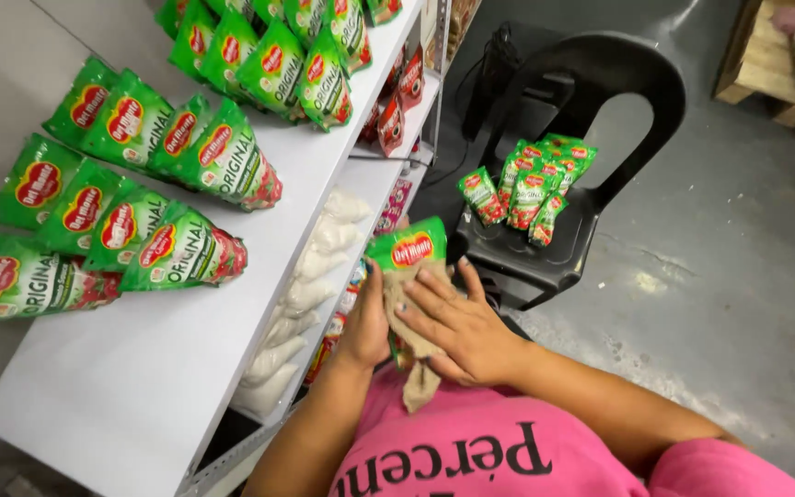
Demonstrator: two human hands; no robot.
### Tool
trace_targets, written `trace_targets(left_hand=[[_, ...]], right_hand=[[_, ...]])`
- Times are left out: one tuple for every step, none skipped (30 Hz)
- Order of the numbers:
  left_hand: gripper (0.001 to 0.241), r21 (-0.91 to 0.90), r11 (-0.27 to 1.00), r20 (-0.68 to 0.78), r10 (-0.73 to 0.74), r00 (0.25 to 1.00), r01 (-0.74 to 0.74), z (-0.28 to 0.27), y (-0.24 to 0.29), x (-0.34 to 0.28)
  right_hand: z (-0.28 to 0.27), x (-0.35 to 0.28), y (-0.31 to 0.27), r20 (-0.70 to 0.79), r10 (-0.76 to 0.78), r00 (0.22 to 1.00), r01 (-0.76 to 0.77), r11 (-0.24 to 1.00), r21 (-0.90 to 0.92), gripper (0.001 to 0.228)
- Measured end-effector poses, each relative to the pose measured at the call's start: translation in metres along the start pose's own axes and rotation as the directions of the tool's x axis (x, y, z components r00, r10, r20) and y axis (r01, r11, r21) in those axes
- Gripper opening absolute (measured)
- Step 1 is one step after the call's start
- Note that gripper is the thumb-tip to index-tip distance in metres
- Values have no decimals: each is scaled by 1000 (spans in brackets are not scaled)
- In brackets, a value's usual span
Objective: Cleaning individual tomato sauce pouches with a cloth and arranging them neatly on store shelves.
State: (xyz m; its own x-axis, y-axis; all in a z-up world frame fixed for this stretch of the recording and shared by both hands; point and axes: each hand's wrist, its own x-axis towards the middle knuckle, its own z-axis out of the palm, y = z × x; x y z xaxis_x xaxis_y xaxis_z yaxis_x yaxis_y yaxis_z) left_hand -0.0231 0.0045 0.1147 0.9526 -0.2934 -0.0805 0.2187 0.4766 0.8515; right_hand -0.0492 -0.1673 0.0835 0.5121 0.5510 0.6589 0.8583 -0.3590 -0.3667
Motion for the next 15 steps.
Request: trace_targets(left_hand=[[66, 126, 991, 39, 46, 998, -50, 2, 1, -2], [68, 249, 964, 70, 76, 995, -91, 3, 2, -11], [68, 249, 964, 69, 77, 995, -92, -7, -8, -18], [65, 353, 933, 31, 61, 998, -68, -19, -17, -24], [63, 453, 891, -9, 49, 999, -40, -30, -27, -29], [63, 455, 889, -1, 58, 998, -51, -17, -10, -26], [64, 384, 919, -25, 104, 994, -86, -4, 7, -24], [64, 309, 944, -57, 139, 989, -115, 9, 23, -25], [64, 309, 944, -53, 139, 989, -117, 6, 23, -26], [70, 150, 976, -12, 162, 987, -159, 3, 23, -24], [81, -15, 982, 25, 189, 982, -189, 0, 24, -22], [81, -16, 982, 28, 187, 982, -186, -1, 21, -22], [77, 24, 981, 70, 189, 979, -192, -1, 19, -23], [73, 62, 977, 113, 197, 974, -205, -2, 16, -21], [73, 59, 976, 118, 201, 972, -209, -7, 4, -26]], right_hand=[[-2, 7, 5, -11, 59, 998, -60, 993, -100, 62], [-2, 11, 3, -26, 127, 992, -129, 974, -184, 62], [-2, 19, 3, -25, 125, 992, -128, 975, -184, 62], [-1, 28, 5, -79, 176, 981, -188, 966, -179, 64], [1, 37, 6, -132, 226, 965, -247, 954, -170, 68], [7, 34, 3, -139, 218, 966, -241, 954, -177, 68], [14, 32, 0, -147, 214, 966, -237, 957, -165, 67], [21, 28, -6, -152, 218, 964, -240, 960, -148, 66], [23, 15, -16, -155, 217, 964, -241, 959, -150, 66], [26, 3, -22, -22, 185, 983, -186, 980, -66, 64], [28, -9, -28, 109, 139, 984, -142, 990, 24, 63], [32, -15, -24, 108, 143, 984, -146, 989, 21, 63], [35, -22, -19, 132, 86, 987, -88, 996, 11, 60], [37, -27, -11, 159, 25, 987, -25, 1000, -1, 57], [35, -22, -5, 158, 23, 987, -22, 1000, -7, 57]])
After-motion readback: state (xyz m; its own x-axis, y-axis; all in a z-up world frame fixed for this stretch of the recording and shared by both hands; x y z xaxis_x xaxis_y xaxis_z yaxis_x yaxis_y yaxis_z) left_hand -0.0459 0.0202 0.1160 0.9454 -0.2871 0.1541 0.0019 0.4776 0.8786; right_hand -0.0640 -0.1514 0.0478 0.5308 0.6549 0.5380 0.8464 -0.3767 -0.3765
